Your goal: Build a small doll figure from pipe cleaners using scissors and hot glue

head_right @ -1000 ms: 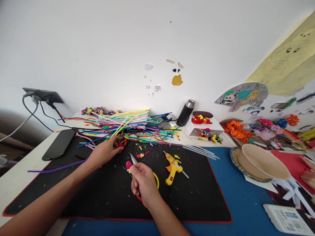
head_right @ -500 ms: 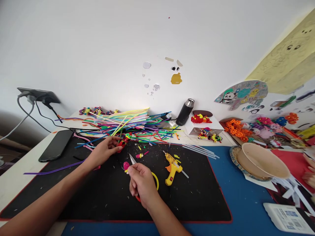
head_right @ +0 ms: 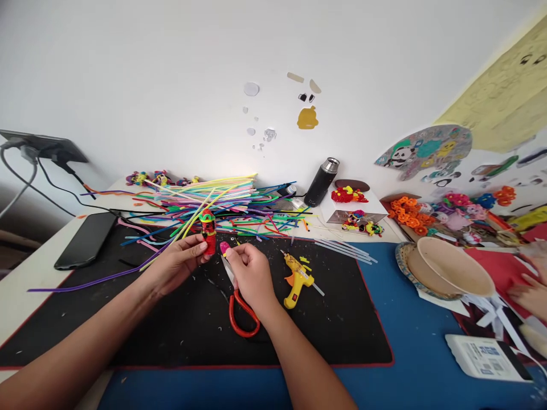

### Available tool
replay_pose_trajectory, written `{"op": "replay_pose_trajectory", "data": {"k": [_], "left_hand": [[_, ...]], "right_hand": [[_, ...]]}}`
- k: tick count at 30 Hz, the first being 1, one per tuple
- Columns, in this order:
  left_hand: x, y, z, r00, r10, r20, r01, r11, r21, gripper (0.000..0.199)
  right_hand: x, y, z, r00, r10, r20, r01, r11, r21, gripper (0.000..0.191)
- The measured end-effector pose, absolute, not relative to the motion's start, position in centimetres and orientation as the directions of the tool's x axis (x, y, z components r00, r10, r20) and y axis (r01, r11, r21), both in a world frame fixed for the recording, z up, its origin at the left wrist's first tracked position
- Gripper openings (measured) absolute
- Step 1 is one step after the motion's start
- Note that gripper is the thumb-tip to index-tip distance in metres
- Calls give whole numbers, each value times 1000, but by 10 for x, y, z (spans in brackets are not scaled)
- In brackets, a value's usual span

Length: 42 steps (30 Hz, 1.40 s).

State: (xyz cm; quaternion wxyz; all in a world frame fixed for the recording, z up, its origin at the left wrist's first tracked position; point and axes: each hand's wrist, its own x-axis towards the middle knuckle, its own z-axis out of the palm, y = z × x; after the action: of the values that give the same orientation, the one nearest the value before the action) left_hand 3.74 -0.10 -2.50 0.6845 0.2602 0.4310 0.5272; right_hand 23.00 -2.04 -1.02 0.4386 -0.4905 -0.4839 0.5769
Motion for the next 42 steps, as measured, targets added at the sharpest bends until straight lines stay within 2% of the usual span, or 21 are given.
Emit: {"op": "replay_pose_trajectory", "data": {"k": [5, 9, 18, 25, 36, 42], "left_hand": [[43, -2, -29, 44, 951, -307, -469, 291, 834, 48], [44, -4, -32, 9, 959, -282, -422, 259, 869, 52], [40, -5, -36, -8, 990, -139, -131, 136, 982, 40], [40, -6, -39, 7, 992, -126, 8, 125, 992, 45], [43, -8, -31, -4, 992, -127, 117, 127, 985, 53], [45, -10, -26, 9, 991, -134, 103, 132, 986, 50]], "right_hand": [[226, -11, -7, -57, 998, -19, 211, -7, -977, 31], [224, -11, -14, -83, 996, 36, 359, 64, -931, 27], [233, -9, -21, -85, 996, 12, 355, 41, -934, 32], [238, -10, -25, -92, 996, 19, 385, 53, -921, 32], [239, -12, -27, -113, 993, 19, 415, 64, -907, 31], [238, -13, -26, -96, 995, 30, 401, 66, -914, 31]]}}
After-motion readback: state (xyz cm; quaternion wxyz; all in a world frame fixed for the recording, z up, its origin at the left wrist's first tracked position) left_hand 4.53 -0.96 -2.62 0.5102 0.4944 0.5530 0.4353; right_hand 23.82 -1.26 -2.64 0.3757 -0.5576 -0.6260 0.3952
